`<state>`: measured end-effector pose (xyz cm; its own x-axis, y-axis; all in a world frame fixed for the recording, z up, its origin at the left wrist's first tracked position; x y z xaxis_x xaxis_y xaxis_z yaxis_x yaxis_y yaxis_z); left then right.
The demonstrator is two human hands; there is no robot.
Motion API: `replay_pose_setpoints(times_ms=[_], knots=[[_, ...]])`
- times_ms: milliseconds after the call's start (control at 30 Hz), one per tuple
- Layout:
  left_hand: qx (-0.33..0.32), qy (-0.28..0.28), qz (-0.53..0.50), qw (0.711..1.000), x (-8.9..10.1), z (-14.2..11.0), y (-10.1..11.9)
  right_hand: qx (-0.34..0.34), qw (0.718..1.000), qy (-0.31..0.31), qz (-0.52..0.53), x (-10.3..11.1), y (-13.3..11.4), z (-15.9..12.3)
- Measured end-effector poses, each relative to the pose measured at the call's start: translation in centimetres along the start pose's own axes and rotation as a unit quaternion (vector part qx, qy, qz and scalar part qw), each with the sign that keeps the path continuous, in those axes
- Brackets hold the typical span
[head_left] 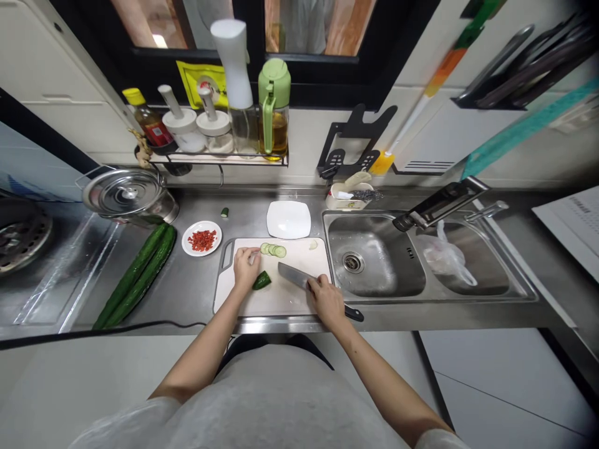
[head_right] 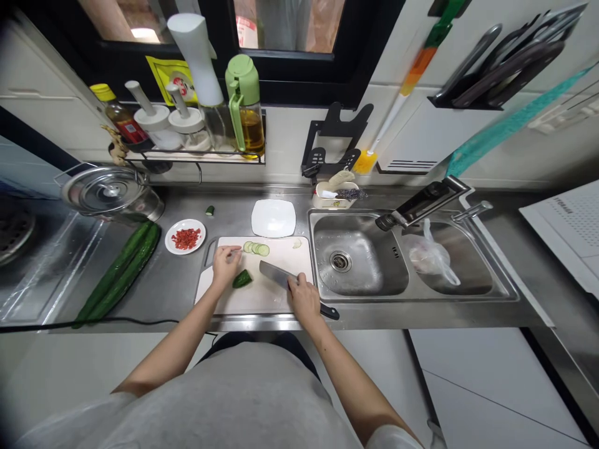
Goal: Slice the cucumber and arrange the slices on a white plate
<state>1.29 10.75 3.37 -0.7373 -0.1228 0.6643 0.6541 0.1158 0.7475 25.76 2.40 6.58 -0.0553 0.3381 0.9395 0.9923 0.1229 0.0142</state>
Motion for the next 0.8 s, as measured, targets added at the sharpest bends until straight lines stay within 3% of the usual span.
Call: replay_pose_setpoints(times_ms=[133,333,533,800], knots=[[-0.028,-0.018,-0.031,0.999,0.9,-3.8,-1.5,-0.010,0.999,0.010,0.037,-0.2,-0.4,-0.4],[-0.086,-0.040,-0.015,0.995,0.4,-7.6,-2.4,-0.039,0.990,0.010,0.134,-0.5,-1.2,-0.4],[-0.126,-0.028,0.012,0.992,-0.4,-8.2,-2.4,0.009,0.972,-0.023,0.233,-0.5,-3.3,0.3],[-0.174,-0.061,0.035,0.982,-0.9,-8.2,-2.4,0.054,0.973,-0.080,0.210,0.7,-6.5,0.0]])
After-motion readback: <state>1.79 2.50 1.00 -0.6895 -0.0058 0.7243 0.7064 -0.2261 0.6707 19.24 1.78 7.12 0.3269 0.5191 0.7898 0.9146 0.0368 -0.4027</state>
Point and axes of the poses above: each hand's wrist, its own z-axis towards the middle knuckle, its own x-axis out of the back of the hand, y = z × x, the point moved 4 cm from there along z, towards the middle knuckle, and after that the axes turned 4 degrees about -y, right-handed, at the moved point
